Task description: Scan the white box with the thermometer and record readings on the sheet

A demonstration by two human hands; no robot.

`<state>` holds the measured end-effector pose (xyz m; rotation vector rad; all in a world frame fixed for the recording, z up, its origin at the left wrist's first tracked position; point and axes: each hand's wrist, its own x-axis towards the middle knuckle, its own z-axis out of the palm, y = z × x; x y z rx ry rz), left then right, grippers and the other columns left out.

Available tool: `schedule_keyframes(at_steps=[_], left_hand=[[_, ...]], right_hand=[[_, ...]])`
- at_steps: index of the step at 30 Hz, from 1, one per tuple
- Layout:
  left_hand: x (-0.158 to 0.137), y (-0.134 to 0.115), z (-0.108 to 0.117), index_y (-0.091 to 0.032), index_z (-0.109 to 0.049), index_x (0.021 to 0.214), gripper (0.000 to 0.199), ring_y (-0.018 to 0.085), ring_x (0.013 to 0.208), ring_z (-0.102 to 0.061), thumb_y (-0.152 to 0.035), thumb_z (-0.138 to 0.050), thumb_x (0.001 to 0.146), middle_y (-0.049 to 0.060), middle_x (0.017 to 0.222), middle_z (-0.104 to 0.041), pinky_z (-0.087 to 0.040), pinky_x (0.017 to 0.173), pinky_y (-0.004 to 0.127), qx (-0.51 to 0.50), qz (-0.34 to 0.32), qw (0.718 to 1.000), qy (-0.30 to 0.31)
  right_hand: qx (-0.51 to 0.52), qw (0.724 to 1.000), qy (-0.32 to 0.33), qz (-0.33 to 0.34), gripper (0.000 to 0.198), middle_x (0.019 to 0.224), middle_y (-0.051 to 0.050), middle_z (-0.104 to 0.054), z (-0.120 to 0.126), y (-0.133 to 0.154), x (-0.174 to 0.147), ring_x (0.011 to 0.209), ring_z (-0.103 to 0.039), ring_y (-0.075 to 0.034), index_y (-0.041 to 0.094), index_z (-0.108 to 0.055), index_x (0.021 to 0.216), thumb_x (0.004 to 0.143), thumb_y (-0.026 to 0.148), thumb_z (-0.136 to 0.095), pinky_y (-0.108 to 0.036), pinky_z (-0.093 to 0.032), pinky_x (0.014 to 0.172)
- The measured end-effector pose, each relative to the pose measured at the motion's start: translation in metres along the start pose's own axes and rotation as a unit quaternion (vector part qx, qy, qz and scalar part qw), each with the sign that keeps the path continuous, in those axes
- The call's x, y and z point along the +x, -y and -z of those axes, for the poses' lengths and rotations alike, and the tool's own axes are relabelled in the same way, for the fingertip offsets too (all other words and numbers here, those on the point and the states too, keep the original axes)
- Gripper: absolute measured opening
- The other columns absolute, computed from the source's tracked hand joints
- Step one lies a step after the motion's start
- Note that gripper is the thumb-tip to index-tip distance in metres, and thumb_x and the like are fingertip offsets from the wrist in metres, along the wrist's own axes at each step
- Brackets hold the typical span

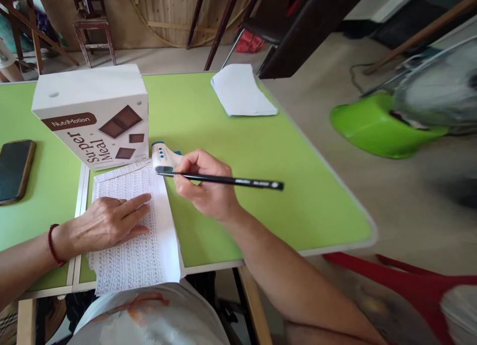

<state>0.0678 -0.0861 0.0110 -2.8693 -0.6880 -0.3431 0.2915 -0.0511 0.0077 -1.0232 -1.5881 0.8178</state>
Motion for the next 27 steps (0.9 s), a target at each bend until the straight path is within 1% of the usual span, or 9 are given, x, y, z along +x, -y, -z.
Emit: schedule_keyframes(at_steps=[1,3,5,7,11,16,19,23,27], left_hand=[[0.0,-0.001,-0.002,-0.008,-0.059,0.1,0.032,0.014,0.05,-0.057,-0.038,-0.049,0.095,0.015,0.121,-0.059,-0.046,0.041,0.031,0.01,0.006,1.0,0.02],[-0.001,-0.001,-0.005,-0.008,-0.06,0.101,0.036,0.015,0.05,-0.058,-0.042,-0.052,0.094,0.017,0.127,-0.055,-0.047,0.041,0.031,0.02,0.015,0.998,0.049],[-0.002,-0.001,-0.005,-0.008,-0.061,0.1,0.037,0.015,0.049,-0.057,-0.044,-0.054,0.092,0.016,0.128,-0.054,-0.047,0.04,0.032,0.021,0.019,0.998,0.061],[-0.001,-0.001,-0.006,-0.008,-0.061,0.1,0.038,0.014,0.049,-0.057,-0.044,-0.053,0.092,0.017,0.128,-0.054,-0.046,0.039,0.031,0.021,0.018,0.997,0.066],[-0.001,-0.003,-0.006,-0.006,-0.059,0.102,0.04,0.014,0.048,-0.055,-0.044,-0.05,0.094,0.02,0.126,-0.054,-0.043,0.038,0.031,0.04,0.014,0.997,0.069],[-0.001,-0.004,-0.007,-0.006,-0.059,0.103,0.04,0.015,0.05,-0.057,-0.044,-0.054,0.091,0.021,0.126,-0.054,-0.042,0.039,0.03,0.045,0.012,0.996,0.076],[-0.001,-0.005,-0.007,-0.005,-0.059,0.103,0.039,0.015,0.051,-0.057,-0.041,-0.049,0.094,0.024,0.126,-0.053,-0.042,0.04,0.03,0.039,0.013,0.996,0.08],[0.0,-0.005,-0.006,-0.004,-0.058,0.104,0.038,0.016,0.053,-0.057,-0.039,-0.045,0.096,0.025,0.126,-0.052,-0.042,0.04,0.03,0.034,0.012,0.996,0.08],[0.001,-0.004,-0.006,-0.006,-0.059,0.105,0.039,0.017,0.053,-0.059,-0.042,-0.051,0.093,0.022,0.126,-0.053,-0.042,0.04,0.03,0.04,0.012,0.995,0.09]], right_hand=[[0.043,0.999,0.006,-0.025,0.008,0.053,0.004,-0.054,-0.004,-0.002,-0.001,0.044,-0.048,-0.01,0.023,-0.051,0.069,0.072,0.02,-0.058,-0.027,-0.039,0.042],[0.092,0.992,0.033,-0.076,0.003,0.052,0.004,-0.056,-0.013,-0.007,-0.002,0.045,-0.051,-0.011,0.022,-0.054,0.069,0.071,0.019,-0.055,-0.027,-0.043,0.045],[0.097,0.987,0.054,-0.116,0.002,0.053,0.004,-0.057,-0.02,-0.013,-0.003,0.047,-0.051,-0.01,0.02,-0.056,0.07,0.07,0.02,-0.054,-0.026,-0.043,0.046],[0.063,0.988,0.059,-0.132,0.002,0.054,0.005,-0.055,-0.025,-0.017,-0.004,0.047,-0.048,-0.008,0.019,-0.055,0.068,0.066,0.019,-0.056,-0.024,-0.041,0.045],[0.006,0.992,0.058,-0.116,0.006,0.054,0.006,-0.052,-0.028,-0.018,-0.007,0.046,-0.044,-0.007,0.02,-0.052,0.066,0.065,0.018,-0.057,-0.022,-0.036,0.043],[-0.047,0.997,0.035,-0.054,0.008,0.051,0.006,-0.052,-0.026,-0.019,-0.015,0.043,-0.042,-0.008,0.022,-0.051,0.065,0.069,0.019,-0.057,-0.023,-0.035,0.042],[-0.083,0.996,0.017,-0.024,0.012,0.051,0.006,-0.05,-0.026,-0.021,-0.019,0.043,-0.041,-0.009,0.023,-0.05,0.062,0.071,0.019,-0.058,-0.024,-0.036,0.043],[-0.076,0.996,0.041,-0.001,0.012,0.053,0.006,-0.051,-0.026,-0.023,-0.019,0.044,-0.042,-0.008,0.022,-0.051,0.064,0.074,0.02,-0.057,-0.023,-0.035,0.043],[-0.079,0.995,0.057,-0.002,0.013,0.054,0.006,-0.051,-0.027,-0.023,-0.019,0.045,-0.042,-0.008,0.022,-0.05,0.065,0.075,0.019,-0.056,-0.023,-0.035,0.043]])
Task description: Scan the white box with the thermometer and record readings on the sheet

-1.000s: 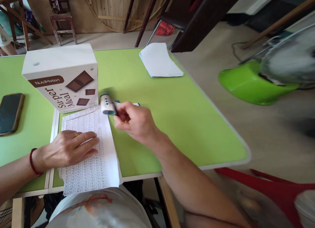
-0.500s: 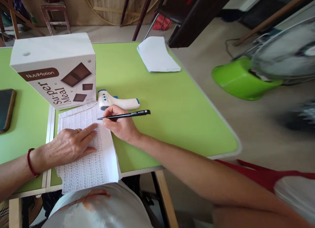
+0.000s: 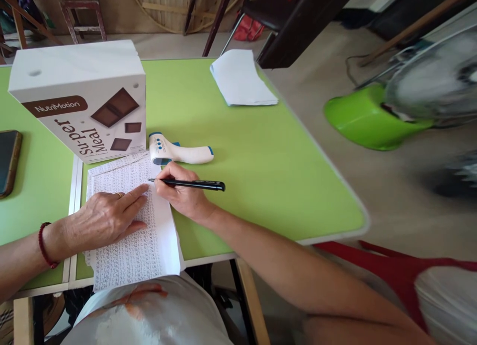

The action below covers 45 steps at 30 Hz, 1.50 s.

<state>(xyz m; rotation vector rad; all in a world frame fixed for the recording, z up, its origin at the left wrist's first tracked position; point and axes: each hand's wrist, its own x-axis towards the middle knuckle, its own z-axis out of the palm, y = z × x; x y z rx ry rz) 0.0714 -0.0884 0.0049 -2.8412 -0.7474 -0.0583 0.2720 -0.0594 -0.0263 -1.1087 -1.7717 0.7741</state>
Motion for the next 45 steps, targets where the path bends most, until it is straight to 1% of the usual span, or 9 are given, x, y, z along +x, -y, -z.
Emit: schedule_keyframes(at_steps=[3,8,13,17,20,27,30,37,45], left_hand=[[0.0001,-0.0002,0.0001,-0.006,-0.059,0.104,0.039,0.017,0.054,-0.059,-0.043,-0.051,0.093,0.022,0.127,-0.053,-0.042,0.04,0.03,0.002,0.002,1.0,0.004],[-0.0004,-0.0005,-0.0006,-0.004,-0.058,0.104,0.038,0.017,0.054,-0.059,-0.039,-0.047,0.095,0.026,0.127,-0.051,-0.041,0.04,0.03,-0.018,0.001,1.0,-0.001],[0.0002,-0.0007,-0.0005,-0.004,-0.058,0.104,0.038,0.017,0.054,-0.059,-0.04,-0.055,0.091,0.024,0.125,-0.053,-0.042,0.04,0.03,-0.014,0.005,1.0,-0.004],[0.0007,-0.0006,-0.0004,-0.006,-0.059,0.103,0.039,0.017,0.054,-0.06,-0.043,-0.057,0.09,0.022,0.126,-0.054,-0.042,0.04,0.03,0.005,0.006,1.0,0.0],[0.0004,-0.0005,-0.0004,-0.006,-0.059,0.103,0.039,0.017,0.053,-0.059,-0.043,-0.055,0.09,0.023,0.126,-0.053,-0.041,0.04,0.03,0.003,0.005,1.0,0.0],[0.0001,0.0004,0.0004,-0.006,-0.059,0.103,0.038,0.016,0.053,-0.059,-0.041,-0.056,0.09,0.021,0.126,-0.054,-0.043,0.04,0.03,-0.005,0.005,1.0,-0.002],[0.0002,0.0002,0.0005,-0.006,-0.06,0.104,0.038,0.017,0.053,-0.059,-0.041,-0.057,0.089,0.02,0.127,-0.054,-0.044,0.039,0.032,-0.008,0.006,1.0,0.001],[0.0001,0.0001,0.0031,-0.007,-0.06,0.106,0.038,0.018,0.053,-0.059,-0.042,-0.056,0.091,0.018,0.13,-0.053,-0.047,0.04,0.033,-0.006,0.011,1.0,0.016],[0.0003,0.0014,0.003,-0.007,-0.06,0.107,0.039,0.018,0.055,-0.061,-0.041,-0.058,0.09,0.018,0.129,-0.053,-0.05,0.04,0.034,-0.013,0.012,1.0,0.013]], right_hand=[[-0.007,1.0,0.011,0.0,0.013,0.055,0.005,-0.051,-0.0001,-0.0001,-0.0005,0.046,-0.042,-0.008,0.022,-0.05,0.065,0.077,0.02,-0.056,-0.023,-0.036,0.044],[-0.021,1.0,0.018,-0.002,0.012,0.056,0.005,-0.053,-0.0004,-0.0017,-0.0015,0.048,-0.044,-0.009,0.022,-0.051,0.066,0.078,0.022,-0.056,-0.024,-0.038,0.046],[-0.018,1.0,0.021,0.001,0.013,0.056,0.005,-0.053,-0.0002,-0.002,-0.0012,0.047,-0.043,-0.009,0.022,-0.05,0.066,0.077,0.021,-0.056,-0.024,-0.038,0.045],[-0.008,1.0,0.026,0.005,0.013,0.056,0.005,-0.054,-0.0003,-0.0021,-0.001,0.047,-0.043,-0.008,0.022,-0.05,0.066,0.077,0.02,-0.056,-0.024,-0.037,0.044],[-0.001,1.0,0.027,0.009,0.013,0.056,0.005,-0.053,-0.0004,-0.0019,-0.0007,0.046,-0.042,-0.008,0.022,-0.05,0.065,0.077,0.02,-0.056,-0.023,-0.036,0.044],[-0.025,1.0,-0.006,-0.008,0.012,0.054,0.006,-0.05,-0.0004,0.0,-0.0004,0.045,-0.04,-0.008,0.022,-0.049,0.065,0.075,0.02,-0.055,-0.024,-0.035,0.043],[-0.029,1.0,0.004,0.001,0.013,0.055,0.005,-0.051,-0.0005,0.0004,-0.0003,0.046,-0.041,-0.008,0.022,-0.049,0.065,0.076,0.019,-0.054,-0.023,-0.035,0.044],[-0.008,0.998,0.001,0.054,0.015,0.053,0.006,-0.051,-0.001,-0.0011,0.0011,0.044,-0.04,-0.007,0.021,-0.048,0.064,0.076,0.016,-0.055,-0.021,-0.031,0.04],[-0.016,0.999,-0.013,0.039,0.015,0.052,0.006,-0.05,-0.0011,-0.0001,0.0008,0.043,-0.039,-0.006,0.021,-0.048,0.063,0.075,0.015,-0.054,-0.021,-0.031,0.04]])
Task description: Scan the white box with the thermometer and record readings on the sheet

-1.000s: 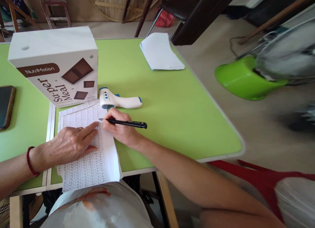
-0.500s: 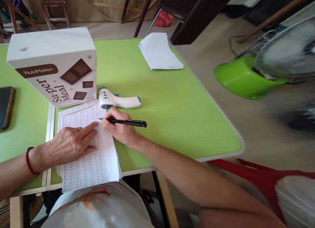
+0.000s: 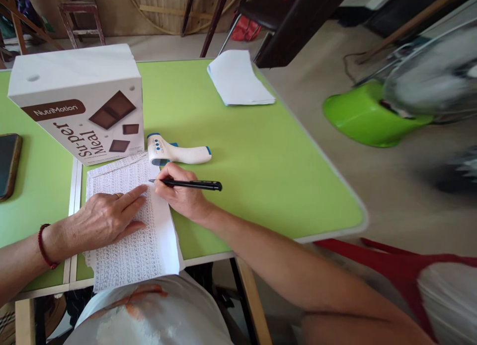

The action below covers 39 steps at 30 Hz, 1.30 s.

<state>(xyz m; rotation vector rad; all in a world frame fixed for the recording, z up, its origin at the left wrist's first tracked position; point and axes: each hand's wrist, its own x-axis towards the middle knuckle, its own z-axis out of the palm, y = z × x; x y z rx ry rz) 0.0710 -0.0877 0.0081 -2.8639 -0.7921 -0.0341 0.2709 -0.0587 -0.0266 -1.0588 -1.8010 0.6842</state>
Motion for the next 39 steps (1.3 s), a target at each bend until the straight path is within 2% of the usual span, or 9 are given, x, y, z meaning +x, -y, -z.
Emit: schedule_keyframes(at_steps=[3,8,21,27,39], left_hand=[[-0.0003,0.0002,0.0003,-0.007,-0.06,0.108,0.039,0.018,0.054,-0.06,-0.041,-0.057,0.09,0.018,0.129,-0.053,-0.05,0.041,0.033,0.0,0.0,1.0,0.002],[0.0001,0.0001,0.0013,-0.008,-0.06,0.108,0.038,0.019,0.055,-0.061,-0.042,-0.057,0.09,0.017,0.129,-0.054,-0.051,0.041,0.034,-0.001,0.003,1.0,0.004],[-0.0001,0.0007,0.0006,-0.007,-0.059,0.106,0.038,0.017,0.054,-0.06,-0.041,-0.058,0.09,0.018,0.129,-0.053,-0.05,0.041,0.033,0.0,-0.001,1.0,0.004],[-0.0006,0.0005,0.001,-0.008,-0.06,0.107,0.038,0.019,0.055,-0.061,-0.041,-0.056,0.091,0.018,0.129,-0.053,-0.049,0.041,0.034,0.005,0.001,1.0,0.009],[0.0001,0.0008,0.0024,-0.009,-0.06,0.107,0.036,0.017,0.055,-0.061,-0.041,-0.056,0.091,0.019,0.129,-0.053,-0.048,0.042,0.031,0.014,0.001,1.0,0.01]], right_hand=[[-0.001,1.0,0.006,0.001,0.014,0.052,0.006,-0.05,0.0,-0.0004,-0.0002,0.044,-0.039,-0.006,0.021,-0.048,0.063,0.075,0.015,-0.054,-0.021,-0.031,0.04],[-0.004,1.0,-0.021,0.004,0.015,0.053,0.006,-0.049,-0.0007,-0.0018,-0.0006,0.045,-0.039,-0.006,0.02,-0.048,0.063,0.075,0.014,-0.054,-0.02,-0.032,0.041],[-0.005,1.0,0.008,0.008,0.015,0.053,0.006,-0.05,0.0005,-0.0015,-0.0008,0.044,-0.039,-0.006,0.02,-0.047,0.063,0.075,0.014,-0.054,-0.02,-0.031,0.041],[-0.01,0.999,-0.034,-0.015,0.014,0.051,0.006,-0.048,-0.0002,-0.0022,-0.0011,0.044,-0.038,-0.006,0.021,-0.048,0.062,0.073,0.015,-0.054,-0.021,-0.031,0.041],[-0.006,1.0,-0.013,-0.021,0.015,0.052,0.006,-0.047,-0.0001,0.0002,0.0003,0.044,-0.037,-0.007,0.021,-0.046,0.061,0.073,0.016,-0.053,-0.022,-0.032,0.042]])
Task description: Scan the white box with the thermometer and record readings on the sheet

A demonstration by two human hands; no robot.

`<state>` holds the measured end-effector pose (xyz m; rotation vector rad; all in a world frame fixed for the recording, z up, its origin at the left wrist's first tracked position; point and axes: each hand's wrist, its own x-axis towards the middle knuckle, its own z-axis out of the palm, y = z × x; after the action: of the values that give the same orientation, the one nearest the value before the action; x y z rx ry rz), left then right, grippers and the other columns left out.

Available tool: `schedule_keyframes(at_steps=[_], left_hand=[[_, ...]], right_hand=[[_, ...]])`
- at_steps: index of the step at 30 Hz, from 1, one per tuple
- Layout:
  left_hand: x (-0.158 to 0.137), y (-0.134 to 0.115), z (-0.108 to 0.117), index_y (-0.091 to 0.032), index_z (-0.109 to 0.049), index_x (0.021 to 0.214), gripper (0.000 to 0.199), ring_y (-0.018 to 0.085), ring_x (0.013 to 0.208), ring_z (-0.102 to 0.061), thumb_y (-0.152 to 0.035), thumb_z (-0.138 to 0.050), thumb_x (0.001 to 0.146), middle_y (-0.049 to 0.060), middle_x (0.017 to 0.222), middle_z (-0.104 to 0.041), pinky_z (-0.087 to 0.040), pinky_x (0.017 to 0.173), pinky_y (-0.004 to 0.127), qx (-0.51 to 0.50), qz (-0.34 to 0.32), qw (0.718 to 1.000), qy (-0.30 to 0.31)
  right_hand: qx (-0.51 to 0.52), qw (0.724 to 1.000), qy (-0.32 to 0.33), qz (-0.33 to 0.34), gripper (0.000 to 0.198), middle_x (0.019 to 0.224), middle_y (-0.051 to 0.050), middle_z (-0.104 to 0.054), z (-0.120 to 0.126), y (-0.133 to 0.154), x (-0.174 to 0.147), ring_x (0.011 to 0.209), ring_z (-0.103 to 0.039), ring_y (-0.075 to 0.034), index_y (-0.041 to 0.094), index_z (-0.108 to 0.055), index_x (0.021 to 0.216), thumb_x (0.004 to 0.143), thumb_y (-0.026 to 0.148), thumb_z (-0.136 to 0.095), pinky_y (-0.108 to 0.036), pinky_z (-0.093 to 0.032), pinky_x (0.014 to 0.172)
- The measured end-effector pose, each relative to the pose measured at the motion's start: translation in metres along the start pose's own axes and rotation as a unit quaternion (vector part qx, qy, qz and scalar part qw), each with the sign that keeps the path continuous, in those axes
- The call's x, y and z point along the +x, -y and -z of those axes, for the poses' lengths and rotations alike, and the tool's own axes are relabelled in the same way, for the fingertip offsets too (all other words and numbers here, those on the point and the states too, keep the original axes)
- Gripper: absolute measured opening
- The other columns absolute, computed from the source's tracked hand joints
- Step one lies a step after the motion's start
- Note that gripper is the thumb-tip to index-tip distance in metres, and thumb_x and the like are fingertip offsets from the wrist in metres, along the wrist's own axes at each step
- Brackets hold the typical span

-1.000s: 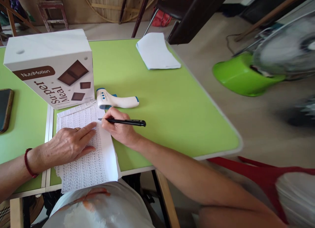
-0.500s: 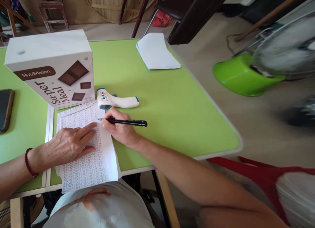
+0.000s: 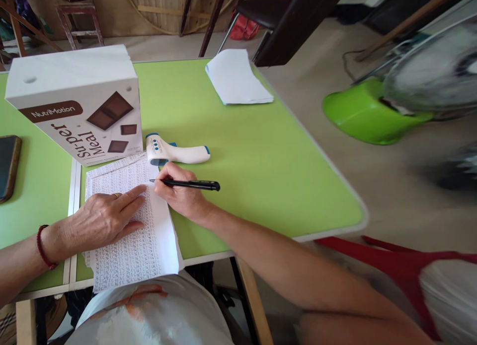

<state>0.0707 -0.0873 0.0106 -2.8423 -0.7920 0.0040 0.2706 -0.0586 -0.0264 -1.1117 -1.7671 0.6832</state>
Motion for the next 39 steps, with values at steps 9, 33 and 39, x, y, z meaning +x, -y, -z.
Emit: schedule_keyframes(at_steps=[9,33,39], left_hand=[[0.0,0.0,0.0,-0.008,-0.06,0.107,0.037,0.018,0.054,-0.06,-0.041,-0.058,0.09,0.018,0.129,-0.054,-0.049,0.041,0.033,-0.006,-0.001,1.0,-0.005],[0.0,0.01,0.0,-0.012,-0.053,0.09,0.022,0.013,0.057,-0.057,-0.027,-0.04,0.098,0.01,0.096,-0.063,-0.044,0.043,0.027,-0.114,0.013,0.986,-0.124],[-0.007,0.051,0.009,-0.021,-0.041,0.089,0.015,0.015,0.076,-0.049,-0.034,-0.046,0.094,0.002,0.085,-0.044,-0.046,0.063,0.034,-0.163,0.267,0.813,-0.49]], right_hand=[[-0.011,1.0,-0.017,-0.009,0.014,0.05,0.006,-0.046,0.001,-0.001,-0.001,0.043,-0.036,-0.007,0.022,-0.045,0.061,0.072,0.017,-0.053,-0.022,-0.032,0.042],[-0.136,0.981,-0.06,0.121,0.012,0.066,0.001,-0.056,0.021,0.004,0.003,0.056,-0.051,-0.012,0.024,-0.058,0.077,0.074,0.012,-0.056,-0.028,-0.042,0.051],[-0.267,0.941,-0.027,0.208,0.015,0.067,0.0,-0.06,0.029,-0.006,0.005,0.062,-0.053,-0.016,0.024,-0.065,0.074,0.071,0.01,-0.06,-0.032,-0.038,0.058]])
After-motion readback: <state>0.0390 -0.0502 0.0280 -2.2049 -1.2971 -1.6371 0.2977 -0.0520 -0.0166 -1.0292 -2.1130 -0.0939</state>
